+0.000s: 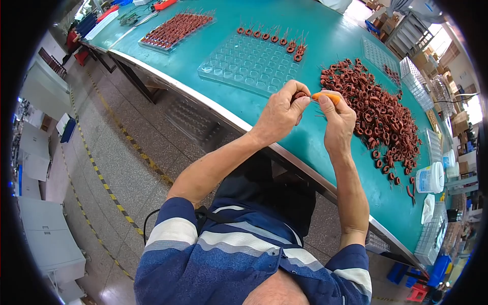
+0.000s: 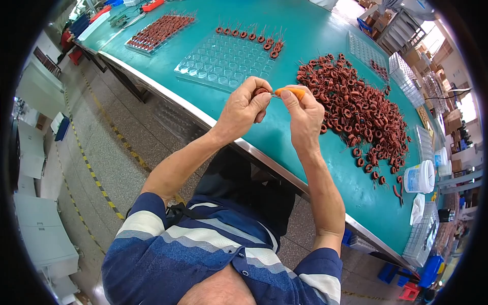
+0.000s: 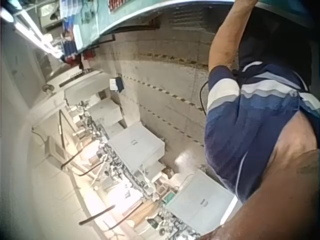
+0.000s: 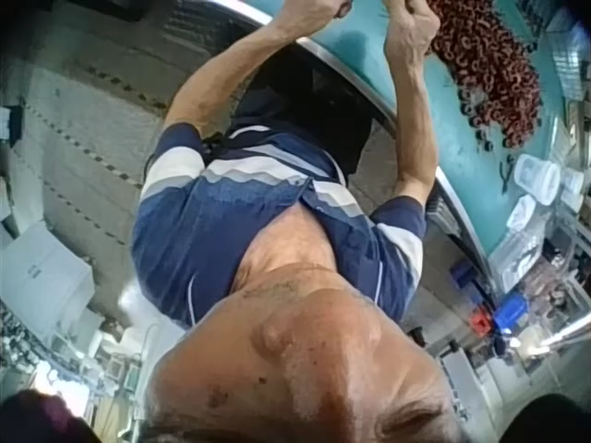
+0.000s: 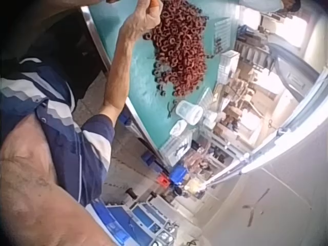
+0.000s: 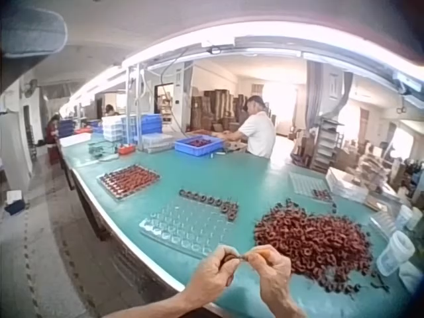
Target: The recorder is using a small tool to manipulate and arrange wires on electronic coils at a factory workbench.
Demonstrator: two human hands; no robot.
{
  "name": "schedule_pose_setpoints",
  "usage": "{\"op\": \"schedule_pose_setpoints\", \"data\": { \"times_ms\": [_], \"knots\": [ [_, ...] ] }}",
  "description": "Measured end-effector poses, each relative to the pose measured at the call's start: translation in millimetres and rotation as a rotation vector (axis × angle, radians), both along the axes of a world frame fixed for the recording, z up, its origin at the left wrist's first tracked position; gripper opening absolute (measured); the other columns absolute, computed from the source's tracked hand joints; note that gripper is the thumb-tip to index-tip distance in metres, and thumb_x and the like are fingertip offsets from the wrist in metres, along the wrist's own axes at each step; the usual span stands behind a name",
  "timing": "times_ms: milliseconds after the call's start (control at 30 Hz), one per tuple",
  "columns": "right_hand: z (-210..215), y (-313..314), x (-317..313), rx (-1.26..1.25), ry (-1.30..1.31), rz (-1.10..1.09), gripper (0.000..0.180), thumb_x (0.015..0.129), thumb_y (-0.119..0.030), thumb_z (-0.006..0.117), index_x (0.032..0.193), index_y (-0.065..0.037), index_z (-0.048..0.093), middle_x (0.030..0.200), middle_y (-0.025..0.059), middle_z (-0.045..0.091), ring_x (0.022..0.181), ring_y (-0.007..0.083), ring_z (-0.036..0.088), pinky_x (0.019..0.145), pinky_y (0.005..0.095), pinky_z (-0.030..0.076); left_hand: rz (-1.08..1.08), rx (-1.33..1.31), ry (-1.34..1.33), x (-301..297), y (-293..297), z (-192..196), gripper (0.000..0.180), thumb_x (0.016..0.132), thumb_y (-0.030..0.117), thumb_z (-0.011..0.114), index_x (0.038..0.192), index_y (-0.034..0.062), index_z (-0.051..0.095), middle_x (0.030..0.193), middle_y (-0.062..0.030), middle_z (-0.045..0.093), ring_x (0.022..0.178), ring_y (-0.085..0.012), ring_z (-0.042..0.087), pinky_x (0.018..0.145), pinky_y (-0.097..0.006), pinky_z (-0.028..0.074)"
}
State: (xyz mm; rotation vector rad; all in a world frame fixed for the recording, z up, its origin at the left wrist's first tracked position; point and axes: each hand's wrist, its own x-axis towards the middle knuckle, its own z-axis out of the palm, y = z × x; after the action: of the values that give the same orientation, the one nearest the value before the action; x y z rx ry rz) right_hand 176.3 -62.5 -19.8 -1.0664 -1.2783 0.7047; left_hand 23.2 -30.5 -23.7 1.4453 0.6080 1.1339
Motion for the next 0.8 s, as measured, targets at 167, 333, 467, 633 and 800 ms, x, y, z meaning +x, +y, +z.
{"op": "schedule_pose_setpoints", "data": {
  "times_ms": [167, 333, 467, 633, 800],
  "knots": [
    [-9.0, 4.8, -0.8, 0.05, -0.139, -0.127, 0.018, 0.091, -0.016, 0.063, 0.092, 0.001, 0.07, 0.087, -0.0012, 0.064, 0.08, 0.006, 0.053, 0.068, 0.0224, 0.041, 0.094, 0.092, 0.082, 0.7, 0.2, -3.4, 0.01, 0.095, 0.012, 0.052, 0.098, 0.0022, 0.051, 0.068, -0.0004, 0.051, 0.054, -0.0077, 0.05, 0.049, -0.025, 0.041],
    [-14.2, 15.6, 11.6, -0.097, 0.365, -0.016, 0.028, 0.095, -0.027, 0.059, 0.108, -0.003, 0.065, 0.099, 0.0005, 0.064, 0.087, 0.0086, 0.057, 0.078, 0.0238, 0.045, -0.01, 0.005, -0.097, -1.0, 6.6, -11.0, 0.011, 0.098, 0.012, 0.048, 0.103, 0.0027, 0.05, 0.068, -0.0003, 0.049, 0.054, -0.0081, 0.05, 0.05, -0.024, 0.041],
    [-21.4, 16.1, 18.4, -0.151, 0.313, 0.119, 0.039, 0.096, -0.034, 0.056, 0.118, -0.003, 0.059, 0.099, 0.0031, 0.063, 0.092, 0.0108, 0.059, 0.077, 0.0247, 0.047, -0.037, -0.034, -0.135, -8.0, 7.4, -6.5, 0.018, 0.099, 0.013, 0.045, 0.113, 0.0016, 0.046, 0.069, -0.0009, 0.049, 0.059, -0.0086, 0.051, 0.053, -0.024, 0.042],
    [-22.7, 13.1, 6.5, -0.186, 0.316, 0.286, 0.039, 0.098, -0.034, 0.052, 0.117, 0.0, 0.059, 0.095, 0.0045, 0.064, 0.087, 0.0114, 0.06, 0.072, 0.0241, 0.048, -0.083, 0.005, -0.119, -10.5, 7.3, -3.9, 0.022, 0.098, 0.012, 0.047, 0.118, 0.0008, 0.045, 0.07, -0.0016, 0.051, 0.06, -0.0089, 0.051, 0.055, -0.025, 0.044],
    [-21.5, 11.1, -0.9, -0.135, 0.165, 0.216, 0.034, 0.098, -0.03, 0.052, 0.103, 0.001, 0.066, 0.082, 0.0057, 0.066, 0.072, 0.0109, 0.061, 0.064, 0.0242, 0.047, -0.072, 0.093, 0.02, -6.3, 2.0, -0.2, 0.022, 0.097, 0.01, 0.049, 0.117, 0.0003, 0.048, 0.073, -0.0025, 0.053, 0.059, -0.0091, 0.051, 0.054, -0.025, 0.044]
  ]
}}
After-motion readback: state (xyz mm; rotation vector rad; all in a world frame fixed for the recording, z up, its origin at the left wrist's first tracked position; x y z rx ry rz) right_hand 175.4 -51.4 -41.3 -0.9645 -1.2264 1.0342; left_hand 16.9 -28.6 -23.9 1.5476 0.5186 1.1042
